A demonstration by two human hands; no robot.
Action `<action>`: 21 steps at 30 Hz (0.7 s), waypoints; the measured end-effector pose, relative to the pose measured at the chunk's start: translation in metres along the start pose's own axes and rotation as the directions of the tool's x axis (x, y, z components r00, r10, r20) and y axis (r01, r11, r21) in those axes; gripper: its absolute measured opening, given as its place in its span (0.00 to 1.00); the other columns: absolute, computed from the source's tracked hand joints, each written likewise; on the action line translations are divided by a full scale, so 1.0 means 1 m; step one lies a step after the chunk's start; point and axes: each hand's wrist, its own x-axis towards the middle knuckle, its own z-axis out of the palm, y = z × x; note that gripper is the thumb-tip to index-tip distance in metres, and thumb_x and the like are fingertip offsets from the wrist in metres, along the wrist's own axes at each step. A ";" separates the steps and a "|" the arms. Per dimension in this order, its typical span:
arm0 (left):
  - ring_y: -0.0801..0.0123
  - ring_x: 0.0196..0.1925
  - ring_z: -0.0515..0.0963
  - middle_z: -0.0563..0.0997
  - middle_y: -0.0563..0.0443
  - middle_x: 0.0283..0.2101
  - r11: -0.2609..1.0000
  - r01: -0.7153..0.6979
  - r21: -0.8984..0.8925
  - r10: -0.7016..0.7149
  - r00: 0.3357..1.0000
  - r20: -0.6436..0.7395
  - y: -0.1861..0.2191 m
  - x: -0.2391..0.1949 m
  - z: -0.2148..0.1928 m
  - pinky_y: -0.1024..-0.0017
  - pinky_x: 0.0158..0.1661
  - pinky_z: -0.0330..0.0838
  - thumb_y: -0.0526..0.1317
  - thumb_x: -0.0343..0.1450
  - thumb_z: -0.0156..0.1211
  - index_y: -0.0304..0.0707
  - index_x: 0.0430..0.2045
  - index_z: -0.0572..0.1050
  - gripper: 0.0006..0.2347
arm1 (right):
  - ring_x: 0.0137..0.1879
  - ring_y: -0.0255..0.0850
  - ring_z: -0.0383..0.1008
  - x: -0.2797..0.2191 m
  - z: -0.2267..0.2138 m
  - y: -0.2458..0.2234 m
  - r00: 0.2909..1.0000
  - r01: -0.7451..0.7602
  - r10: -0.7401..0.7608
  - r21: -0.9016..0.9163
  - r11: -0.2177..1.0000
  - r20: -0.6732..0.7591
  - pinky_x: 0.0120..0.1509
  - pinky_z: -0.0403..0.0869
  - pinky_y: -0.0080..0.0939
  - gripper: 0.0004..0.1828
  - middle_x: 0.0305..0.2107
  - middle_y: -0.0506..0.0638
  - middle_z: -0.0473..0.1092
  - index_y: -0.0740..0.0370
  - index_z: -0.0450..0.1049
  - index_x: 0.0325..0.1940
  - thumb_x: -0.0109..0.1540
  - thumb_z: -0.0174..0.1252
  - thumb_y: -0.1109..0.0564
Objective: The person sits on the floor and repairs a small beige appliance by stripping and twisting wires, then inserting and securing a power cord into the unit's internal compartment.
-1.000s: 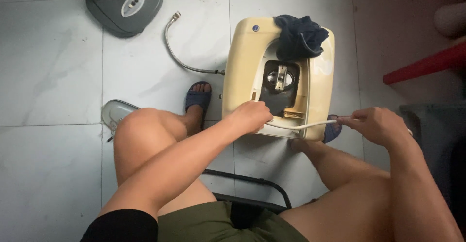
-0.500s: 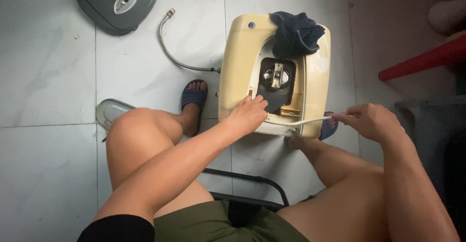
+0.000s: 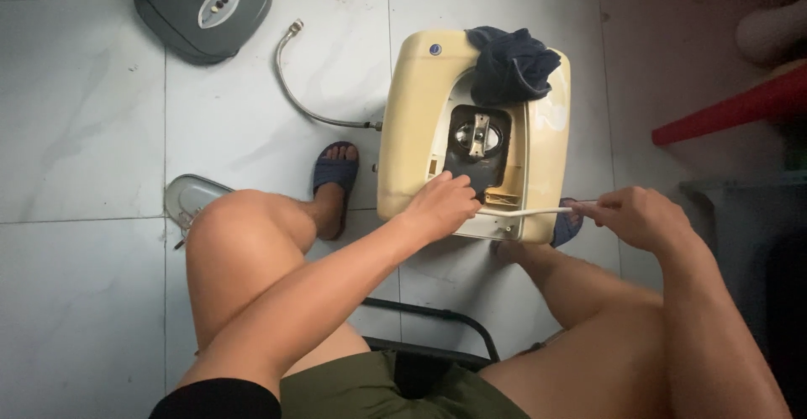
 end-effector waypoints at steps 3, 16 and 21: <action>0.62 0.36 0.65 0.73 0.57 0.21 1.000 0.015 0.001 -0.015 1.000 0.021 0.000 -0.001 0.002 0.65 0.33 0.56 0.21 0.63 0.59 0.43 0.14 0.72 0.13 | 0.28 0.41 0.67 -0.009 -0.006 -0.010 0.999 -0.036 0.036 -0.005 0.999 0.011 0.30 0.62 0.40 0.35 0.24 0.50 0.74 0.54 0.86 0.33 0.63 0.52 0.24; 0.54 0.57 0.68 0.73 0.45 0.52 0.993 0.117 -0.015 -0.114 0.986 0.118 -0.002 -0.025 -0.038 0.57 0.49 0.67 0.24 0.61 0.64 0.43 0.50 0.77 0.23 | 0.41 0.46 0.77 -0.031 -0.013 -0.071 0.996 0.063 -0.052 -0.156 0.986 0.071 0.38 0.73 0.44 0.34 0.37 0.46 0.79 0.46 0.84 0.43 0.65 0.44 0.23; 0.57 0.50 0.74 0.77 0.49 0.44 0.979 0.174 -0.102 -0.168 0.983 0.070 -0.014 -0.021 -0.029 0.57 0.46 0.70 0.34 0.64 0.68 0.47 0.45 0.79 0.15 | 0.27 0.44 0.80 -0.024 0.003 -0.076 0.967 0.241 -0.246 -0.065 0.968 -0.074 0.33 0.75 0.42 0.26 0.19 0.50 0.79 0.51 0.86 0.39 0.66 0.53 0.32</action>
